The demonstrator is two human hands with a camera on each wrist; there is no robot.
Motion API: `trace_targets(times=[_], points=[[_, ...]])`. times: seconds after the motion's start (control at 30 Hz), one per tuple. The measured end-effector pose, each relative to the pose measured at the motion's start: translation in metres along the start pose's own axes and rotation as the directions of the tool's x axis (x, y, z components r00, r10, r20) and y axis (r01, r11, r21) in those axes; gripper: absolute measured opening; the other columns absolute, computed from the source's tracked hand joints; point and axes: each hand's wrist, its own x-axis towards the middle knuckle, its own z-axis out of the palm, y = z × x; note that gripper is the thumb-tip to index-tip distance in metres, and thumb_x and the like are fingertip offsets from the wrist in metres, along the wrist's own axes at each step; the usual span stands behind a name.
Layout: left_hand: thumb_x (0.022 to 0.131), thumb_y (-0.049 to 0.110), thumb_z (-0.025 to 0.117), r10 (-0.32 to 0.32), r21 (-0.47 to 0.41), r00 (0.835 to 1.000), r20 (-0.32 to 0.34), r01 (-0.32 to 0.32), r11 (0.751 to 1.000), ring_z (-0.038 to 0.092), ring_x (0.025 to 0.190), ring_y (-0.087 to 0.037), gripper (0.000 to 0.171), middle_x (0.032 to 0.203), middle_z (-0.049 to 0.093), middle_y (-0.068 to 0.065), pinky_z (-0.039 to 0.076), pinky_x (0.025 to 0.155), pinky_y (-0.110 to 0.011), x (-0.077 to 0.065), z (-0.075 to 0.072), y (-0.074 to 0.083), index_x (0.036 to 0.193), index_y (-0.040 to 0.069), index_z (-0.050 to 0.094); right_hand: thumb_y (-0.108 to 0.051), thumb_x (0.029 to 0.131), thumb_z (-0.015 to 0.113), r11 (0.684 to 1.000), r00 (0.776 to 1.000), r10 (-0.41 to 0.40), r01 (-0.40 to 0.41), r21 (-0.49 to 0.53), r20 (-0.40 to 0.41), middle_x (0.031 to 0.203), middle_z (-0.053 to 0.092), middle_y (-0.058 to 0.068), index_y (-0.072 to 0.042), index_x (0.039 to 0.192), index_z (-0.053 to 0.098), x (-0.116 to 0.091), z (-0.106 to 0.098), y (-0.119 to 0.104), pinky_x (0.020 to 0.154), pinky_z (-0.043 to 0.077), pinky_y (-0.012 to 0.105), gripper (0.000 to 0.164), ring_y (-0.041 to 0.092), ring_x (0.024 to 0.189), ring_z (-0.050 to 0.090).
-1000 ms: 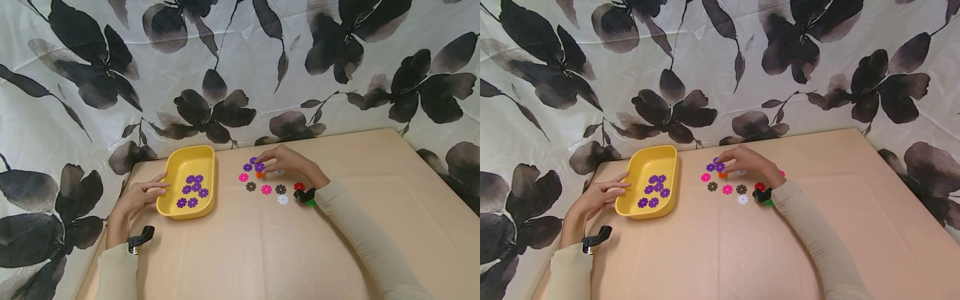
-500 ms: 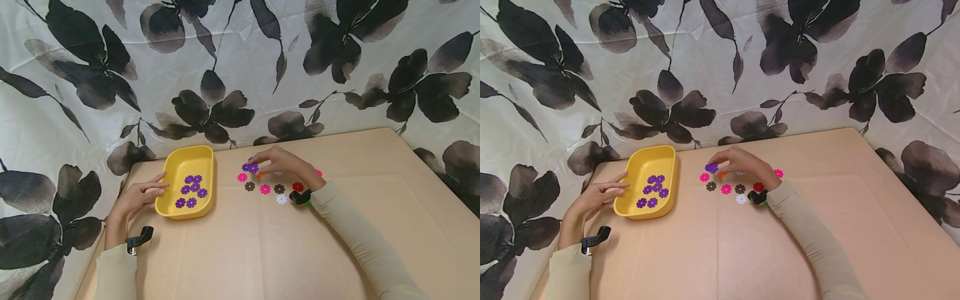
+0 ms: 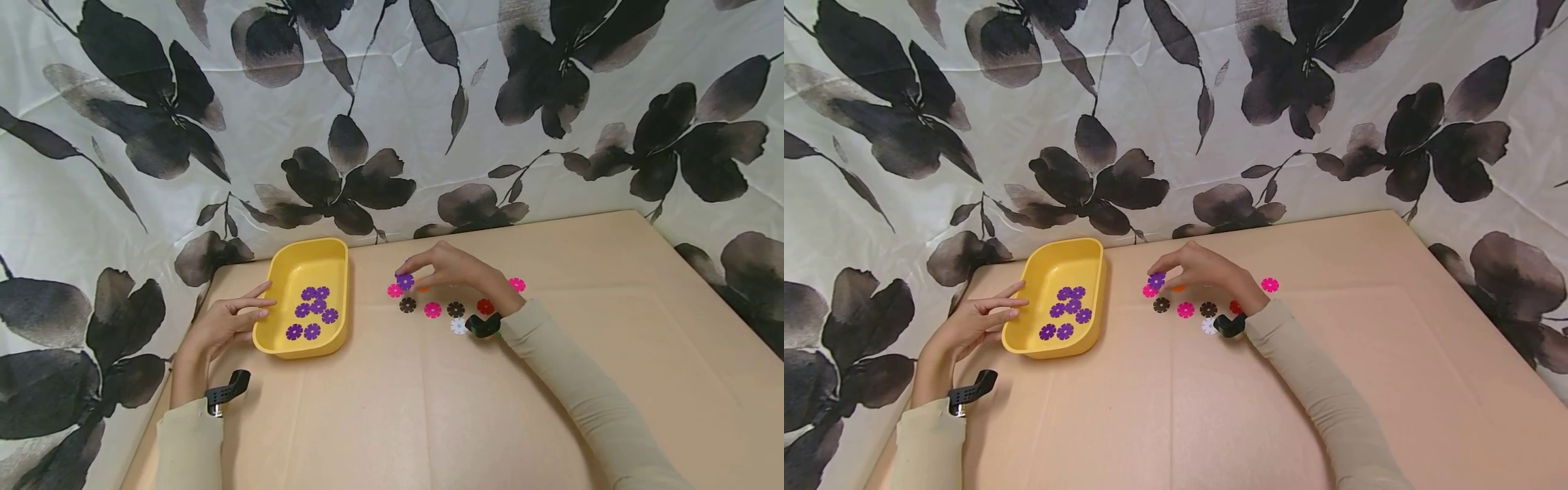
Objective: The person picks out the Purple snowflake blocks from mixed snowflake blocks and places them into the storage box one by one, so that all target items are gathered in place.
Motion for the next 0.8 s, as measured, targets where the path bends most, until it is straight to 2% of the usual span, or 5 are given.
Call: trace_targets(times=[0.2,0.33,0.53,0.8], points=[[0.097,0.021,0.071,-0.007,0.004,1.0,-0.008,0.007,1.0,0.067,0.115,-0.01,0.048,0.166,0.028,0.002,0.062,0.083,-0.038,-0.001,0.001,0.002,0.139,-0.001,0.06,-0.013,0.082,0.087,0.999,1.0,-0.031,0.031,-0.008,0.002,0.117,0.076,0.005,-0.009,0.122,0.075,0.004,0.002,-0.005,0.092,0.059,0.044,0.042,0.02,0.106,0.072],[0.097,0.02,0.072,-0.009,-0.006,1.0,-0.007,0.009,1.0,0.069,0.112,-0.01,0.049,0.166,0.028,0.003,0.061,0.083,-0.039,-0.001,0.001,0.001,0.139,-0.001,0.06,-0.013,0.083,0.086,0.999,0.999,-0.041,0.041,-0.01,0.006,0.118,0.075,0.005,-0.009,0.123,0.075,0.008,0.002,-0.009,0.082,0.061,0.041,0.042,0.02,0.103,0.073],[0.097,0.02,0.072,-0.009,-0.016,1.0,0.0,0.009,1.0,0.069,0.111,-0.01,0.05,0.167,0.027,0.002,0.061,0.084,-0.04,0.0,0.0,0.001,0.14,-0.002,0.059,-0.013,0.079,0.088,0.995,0.995,-0.096,0.096,-0.009,-0.015,0.121,0.074,0.005,-0.007,0.123,0.074,0.014,0.003,-0.014,0.094,0.058,0.036,0.047,0.019,0.111,0.071],[0.097,0.02,0.071,-0.01,-0.004,1.0,0.003,0.01,1.0,0.068,0.113,-0.008,0.049,0.166,0.027,0.002,0.062,0.082,-0.038,0.0,-0.001,0.002,0.139,-0.002,0.059,-0.016,0.081,0.087,0.993,0.993,-0.115,0.114,-0.019,-0.013,0.12,0.075,0.005,-0.007,0.123,0.074,0.024,0.007,-0.02,0.092,0.059,0.042,0.045,0.02,0.109,0.071]])
